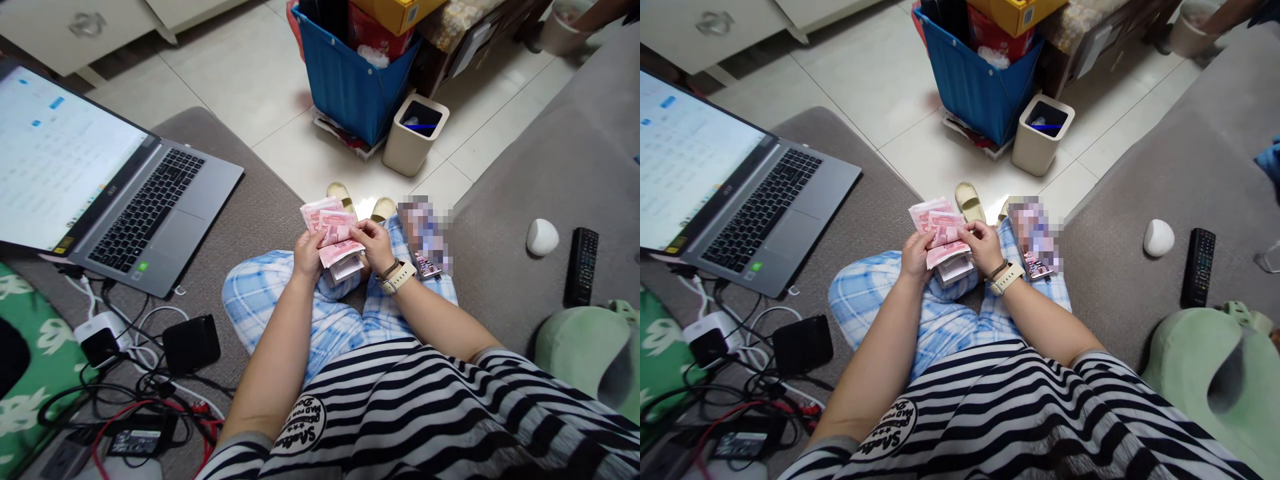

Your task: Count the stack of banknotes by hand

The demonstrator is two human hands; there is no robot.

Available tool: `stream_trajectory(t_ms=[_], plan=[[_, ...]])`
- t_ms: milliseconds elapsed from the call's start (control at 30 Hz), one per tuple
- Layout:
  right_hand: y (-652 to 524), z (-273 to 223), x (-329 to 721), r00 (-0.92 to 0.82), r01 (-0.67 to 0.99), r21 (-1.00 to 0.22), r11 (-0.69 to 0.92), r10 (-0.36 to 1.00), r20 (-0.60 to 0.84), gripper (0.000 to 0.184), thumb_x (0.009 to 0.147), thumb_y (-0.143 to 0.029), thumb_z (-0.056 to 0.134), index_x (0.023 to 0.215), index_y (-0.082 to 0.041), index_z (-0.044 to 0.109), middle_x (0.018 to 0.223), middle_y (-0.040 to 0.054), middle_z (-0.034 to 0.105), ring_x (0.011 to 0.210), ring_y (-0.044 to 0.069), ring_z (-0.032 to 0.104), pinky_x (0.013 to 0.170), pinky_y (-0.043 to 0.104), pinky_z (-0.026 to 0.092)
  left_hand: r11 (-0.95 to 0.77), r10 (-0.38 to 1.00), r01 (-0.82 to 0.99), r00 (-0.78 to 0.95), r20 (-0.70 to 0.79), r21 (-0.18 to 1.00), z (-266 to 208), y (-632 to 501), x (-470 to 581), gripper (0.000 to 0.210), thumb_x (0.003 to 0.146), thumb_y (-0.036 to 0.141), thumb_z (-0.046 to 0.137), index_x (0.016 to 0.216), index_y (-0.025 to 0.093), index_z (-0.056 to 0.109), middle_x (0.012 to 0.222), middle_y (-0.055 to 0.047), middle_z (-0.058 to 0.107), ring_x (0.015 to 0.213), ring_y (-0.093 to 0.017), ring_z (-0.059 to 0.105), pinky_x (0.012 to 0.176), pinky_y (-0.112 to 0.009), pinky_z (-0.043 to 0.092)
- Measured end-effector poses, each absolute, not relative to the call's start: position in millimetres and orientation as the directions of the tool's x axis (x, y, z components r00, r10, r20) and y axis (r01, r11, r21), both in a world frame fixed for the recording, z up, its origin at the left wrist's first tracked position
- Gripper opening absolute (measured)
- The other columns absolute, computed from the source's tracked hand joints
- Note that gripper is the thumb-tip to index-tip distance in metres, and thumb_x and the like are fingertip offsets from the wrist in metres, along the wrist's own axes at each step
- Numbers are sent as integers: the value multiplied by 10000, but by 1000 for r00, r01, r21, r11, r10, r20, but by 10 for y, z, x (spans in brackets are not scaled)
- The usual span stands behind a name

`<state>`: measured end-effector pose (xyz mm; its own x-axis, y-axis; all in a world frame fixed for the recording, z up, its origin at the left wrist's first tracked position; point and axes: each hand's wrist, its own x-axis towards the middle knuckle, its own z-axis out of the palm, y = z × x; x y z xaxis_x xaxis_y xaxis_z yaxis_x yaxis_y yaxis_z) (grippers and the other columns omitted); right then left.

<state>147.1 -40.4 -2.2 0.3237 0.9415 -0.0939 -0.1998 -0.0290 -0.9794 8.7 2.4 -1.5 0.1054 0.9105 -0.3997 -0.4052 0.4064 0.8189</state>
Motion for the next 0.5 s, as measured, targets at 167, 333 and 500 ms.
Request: stream_trajectory(t_ms=[167,333,500], plan=[[-406,-15,1456,309,-234,-972,-23,946,-97,463,691,-621,778,748,-204,586,716,-5,553,700,157,509,656,291,438,364,910,-321,-78,-407,875,-61,54,68,175,737,345,718,680,184,677,741,-31,699,803,-198,660,786,-304,518],[-407,4,1450,294,-265,-964,-19,951,-100,467,675,-626,794,748,-204,608,702,-12,571,683,152,515,658,293,450,323,936,-69,-126,-330,944,50,32,43,225,835,257,597,651,165,691,744,-31,688,815,-171,594,777,-252,484],[-404,11,1452,287,-284,-959,-16,953,-101,475,671,-633,796,752,-204,609,701,-13,573,676,150,515,650,290,446,331,934,-47,-122,-335,942,193,-10,50,230,842,206,587,643,153,691,754,-42,696,827,-180,596,789,-260,485]])
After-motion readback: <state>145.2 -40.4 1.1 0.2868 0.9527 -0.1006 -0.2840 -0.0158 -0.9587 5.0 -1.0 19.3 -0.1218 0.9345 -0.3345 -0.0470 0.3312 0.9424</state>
